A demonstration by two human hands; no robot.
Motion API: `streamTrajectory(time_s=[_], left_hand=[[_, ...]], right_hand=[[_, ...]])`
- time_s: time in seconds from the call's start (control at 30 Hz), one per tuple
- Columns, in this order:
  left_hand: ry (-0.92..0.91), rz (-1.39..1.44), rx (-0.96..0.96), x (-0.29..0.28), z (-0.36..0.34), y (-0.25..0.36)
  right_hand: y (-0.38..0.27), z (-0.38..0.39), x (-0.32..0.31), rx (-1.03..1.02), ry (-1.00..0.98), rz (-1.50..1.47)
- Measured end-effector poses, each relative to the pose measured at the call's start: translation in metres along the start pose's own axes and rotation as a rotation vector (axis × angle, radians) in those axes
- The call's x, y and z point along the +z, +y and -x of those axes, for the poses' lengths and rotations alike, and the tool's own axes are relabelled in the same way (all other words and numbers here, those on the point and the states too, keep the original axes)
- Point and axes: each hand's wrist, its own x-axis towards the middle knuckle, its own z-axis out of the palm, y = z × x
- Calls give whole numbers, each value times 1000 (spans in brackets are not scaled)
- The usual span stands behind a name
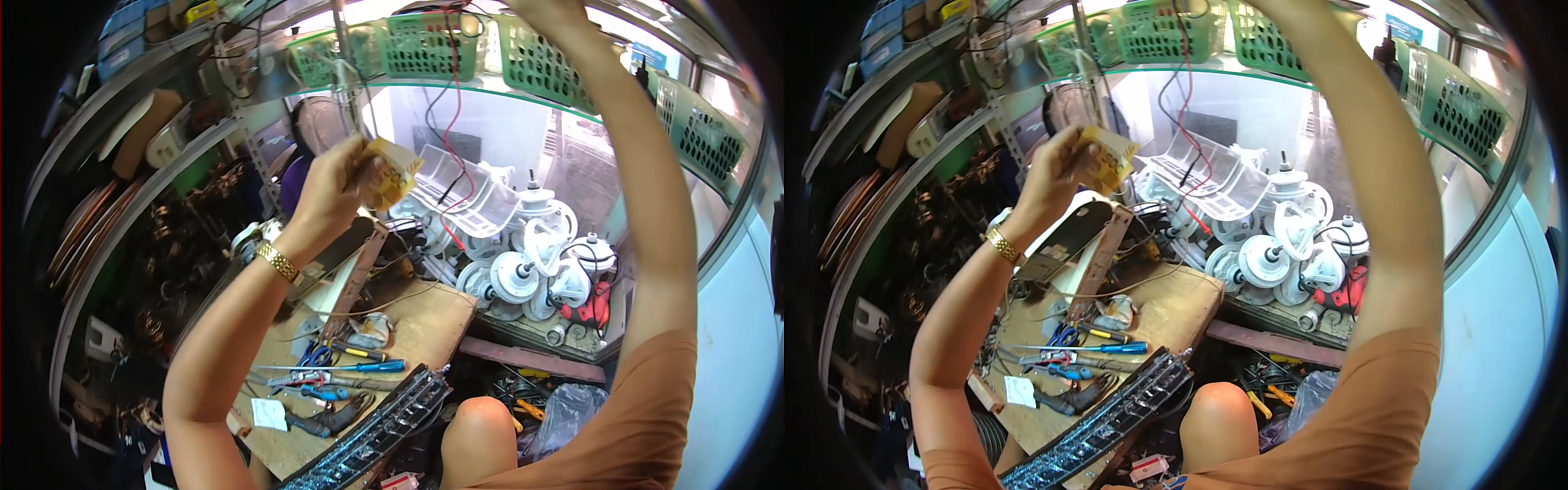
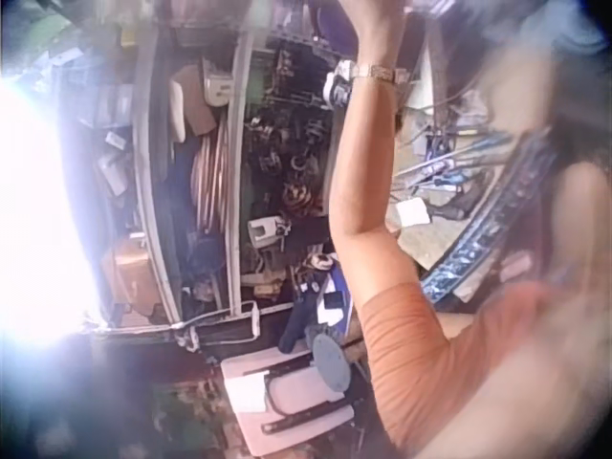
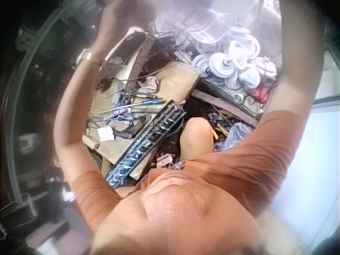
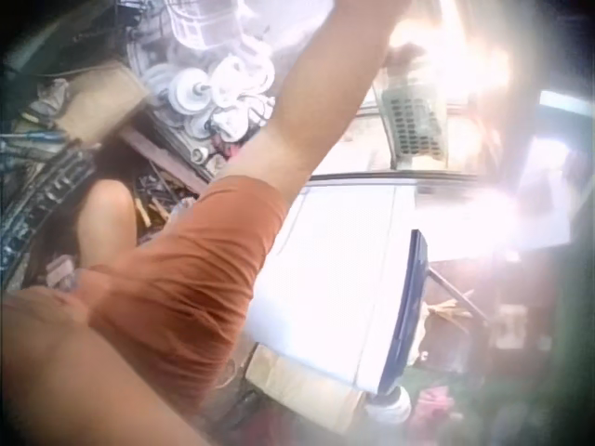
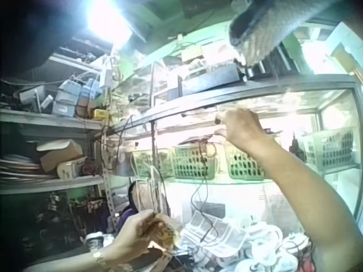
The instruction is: The person uses a screwdriver and a hammer to work on a metal air conditioning component, then uses a cloth to wipe down small parts before organizing currency notes.
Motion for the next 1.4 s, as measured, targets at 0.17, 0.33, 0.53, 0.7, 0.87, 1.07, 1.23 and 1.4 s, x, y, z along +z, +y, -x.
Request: streamTrajectory(time_s=[0.17, 0.33, 0.53, 0.7, 0.87, 1.07, 1.23, 1.4], left_hand=[[100, -166, 359, 31, -80, 25], [539, -306, 701, 89, -164, 48], [480, -430, 427, 117, -191, 69], [486, -484, 304, 149, -203, 49], [370, -435, 355, 156, -189, 39], [398, -517, 718, 143, -159, 35], [-3, -347, 969, 159, -184, 74], [-85, -458, 957, 195, -179, 72]], right_hand=[[67, 46, -18, -53, -201, 235], [83, 47, 5, -107, -190, 309], [98, 31, -12, 26, -184, 138], [101, 17, -16, 68, -290, 201], [112, 25, -12, 75, -246, 161], [123, 27, -23, 168, -287, 94], [120, 32, -14, 129, -255, 151], [133, 43, -6, 77, -217, 159]])
